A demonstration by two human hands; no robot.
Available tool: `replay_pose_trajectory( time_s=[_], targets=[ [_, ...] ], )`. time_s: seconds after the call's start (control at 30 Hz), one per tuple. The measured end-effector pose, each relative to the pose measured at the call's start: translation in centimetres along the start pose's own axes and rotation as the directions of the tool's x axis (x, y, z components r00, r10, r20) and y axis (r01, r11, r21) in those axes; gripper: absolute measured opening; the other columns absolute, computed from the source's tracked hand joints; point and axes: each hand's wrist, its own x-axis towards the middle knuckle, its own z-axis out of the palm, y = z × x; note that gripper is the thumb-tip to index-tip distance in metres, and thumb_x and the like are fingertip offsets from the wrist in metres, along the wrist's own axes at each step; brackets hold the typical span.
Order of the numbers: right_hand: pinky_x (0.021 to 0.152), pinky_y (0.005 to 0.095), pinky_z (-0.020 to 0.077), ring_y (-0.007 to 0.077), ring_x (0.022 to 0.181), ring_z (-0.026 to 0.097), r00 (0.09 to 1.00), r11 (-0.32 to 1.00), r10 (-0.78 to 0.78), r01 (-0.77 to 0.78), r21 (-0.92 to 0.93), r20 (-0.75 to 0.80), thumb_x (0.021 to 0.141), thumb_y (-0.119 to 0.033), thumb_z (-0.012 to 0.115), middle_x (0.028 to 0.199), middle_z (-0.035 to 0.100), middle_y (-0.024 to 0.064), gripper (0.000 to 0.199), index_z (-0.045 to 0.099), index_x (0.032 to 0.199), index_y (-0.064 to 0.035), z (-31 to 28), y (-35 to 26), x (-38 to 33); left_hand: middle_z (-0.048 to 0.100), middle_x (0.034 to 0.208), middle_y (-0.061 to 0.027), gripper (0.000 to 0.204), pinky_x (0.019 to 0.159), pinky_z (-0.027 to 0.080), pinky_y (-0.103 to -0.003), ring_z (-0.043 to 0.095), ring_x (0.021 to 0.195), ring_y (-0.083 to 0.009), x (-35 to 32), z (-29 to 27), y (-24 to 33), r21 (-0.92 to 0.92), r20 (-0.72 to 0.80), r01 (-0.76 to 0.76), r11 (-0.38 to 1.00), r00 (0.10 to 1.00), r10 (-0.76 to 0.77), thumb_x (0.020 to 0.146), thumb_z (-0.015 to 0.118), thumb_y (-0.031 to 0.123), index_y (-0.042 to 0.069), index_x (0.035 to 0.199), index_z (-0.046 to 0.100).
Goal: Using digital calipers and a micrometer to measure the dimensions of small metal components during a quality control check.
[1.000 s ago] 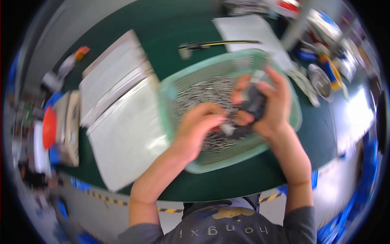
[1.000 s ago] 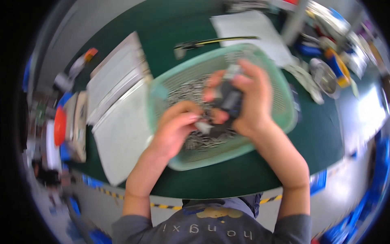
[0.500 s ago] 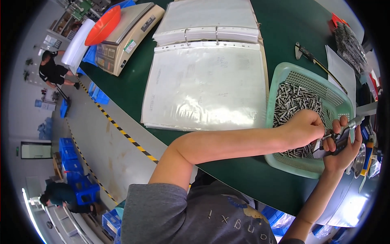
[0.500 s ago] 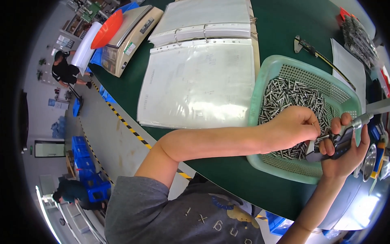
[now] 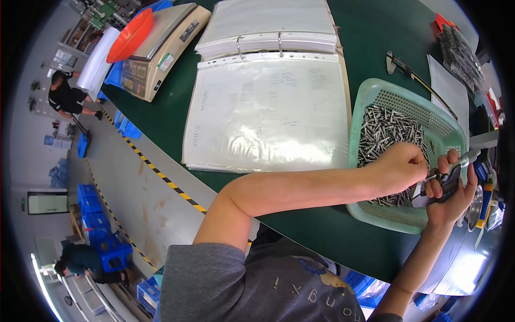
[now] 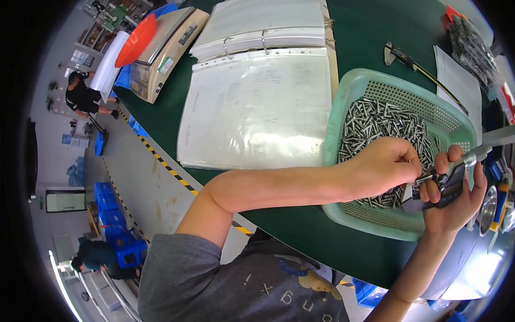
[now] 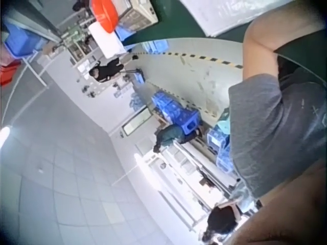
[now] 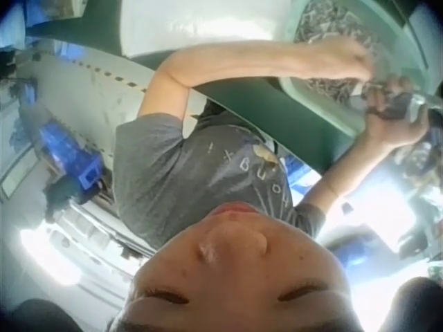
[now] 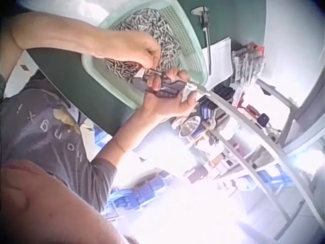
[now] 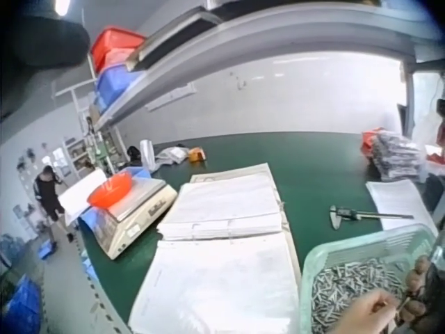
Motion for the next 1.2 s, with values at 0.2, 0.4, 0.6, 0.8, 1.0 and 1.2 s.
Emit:
replay_pose_trajectory(
  time_s=[0.2, 0.4, 0.6, 0.8, 1.0, 1.2],
  targets=[
    [0.04, 0.0263, 0.0364, 0.017, 0.041, 0.043, 1.0, 1.0, -0.008, 0.008, 0.002, 0.013, 0.088, -0.036, 0.035, 0.08, 0.047, 0.008, 0.032, 0.038, 0.096, -0.0057, 0.0, -0.1, -0.1, 0.052, 0.067, -0.0031, 0.01, 0.051, 0.036, -0.021, 0.046, 0.06, -0.0068, 0.4, 0.2, -0.6, -0.064, 0.016, 0.006, 0.998, 1.0, -0.005, 0.076, 0.053, 0.008, -0.002, 0.077, 0.055],
    [0.039, 0.0262, 0.0376, 0.0168, 0.041, 0.044, 1.0, 1.0, -0.009, 0.009, 0.006, 0.009, 0.088, -0.035, 0.035, 0.08, 0.046, 0.0082, 0.032, 0.038, 0.096, -0.0053, 0.1, 0.1, 0.0, 0.051, 0.067, -0.0024, 0.009, 0.051, 0.035, -0.021, 0.044, 0.059, -0.0064, 0.2, 0.1, -0.5, -0.092, 0.011, 0.005, 0.996, 1.0, -0.004, 0.075, 0.053, 0.007, -0.002, 0.075, 0.055],
    [0.04, 0.0264, 0.0374, 0.0171, 0.041, 0.043, 1.0, 1.0, -0.011, 0.01, 0.01, 0.008, 0.087, -0.035, 0.037, 0.079, 0.046, 0.0081, 0.031, 0.037, 0.097, -0.0053, 0.2, 0.0, 0.0, 0.051, 0.066, -0.0015, 0.009, 0.049, 0.035, -0.021, 0.044, 0.058, -0.0063, 0.2, 0.0, -0.3, -0.007, 0.004, -0.01, 1.0, 1.0, 0.01, 0.074, 0.053, 0.008, -0.001, 0.074, 0.055],
    [0.039, 0.0259, 0.0365, 0.0167, 0.041, 0.042, 1.0, 0.999, 0.005, -0.004, 0.031, -0.005, 0.086, -0.035, 0.038, 0.078, 0.048, 0.0082, 0.032, 0.04, 0.097, -0.0051, 0.4, 0.2, -0.1, 0.051, 0.067, -0.002, 0.009, 0.052, 0.035, -0.021, 0.045, 0.061, -0.0066, 0.0, 0.0, -0.5, -0.015, -0.004, 0.003, 1.0, 1.0, -0.003, 0.074, 0.053, 0.008, -0.001, 0.076, 0.055],
    [0.039, 0.0263, 0.0366, 0.0168, 0.041, 0.042, 1.0, 1.0, 0.006, -0.005, 0.03, -0.018, 0.086, -0.035, 0.038, 0.077, 0.048, 0.0088, 0.032, 0.041, 0.096, -0.0046, 0.5, 0.2, -0.2, 0.051, 0.068, -0.002, 0.009, 0.052, 0.036, -0.021, 0.045, 0.061, -0.007, -0.1, 0.1, -0.7, -0.037, -0.004, -0.021, 0.999, 1.0, 0.02, 0.074, 0.053, 0.007, -0.001, 0.077, 0.055],
    [0.038, 0.0271, 0.0365, 0.0169, 0.04, 0.042, 0.998, 0.999, -0.02, 0.022, 0.032, -0.066, 0.085, -0.036, 0.037, 0.077, 0.049, 0.0099, 0.034, 0.043, 0.095, -0.0039, 1.0, 0.0, -0.2, 0.052, 0.066, -0.0018, 0.012, 0.049, 0.034, -0.02, 0.045, 0.057, -0.0063, 0.1, 0.1, -0.3, 0.033, -0.008, -0.026, 0.999, 1.0, 0.026, 0.074, 0.054, 0.01, 0.0, 0.08, 0.057]
  ],
)
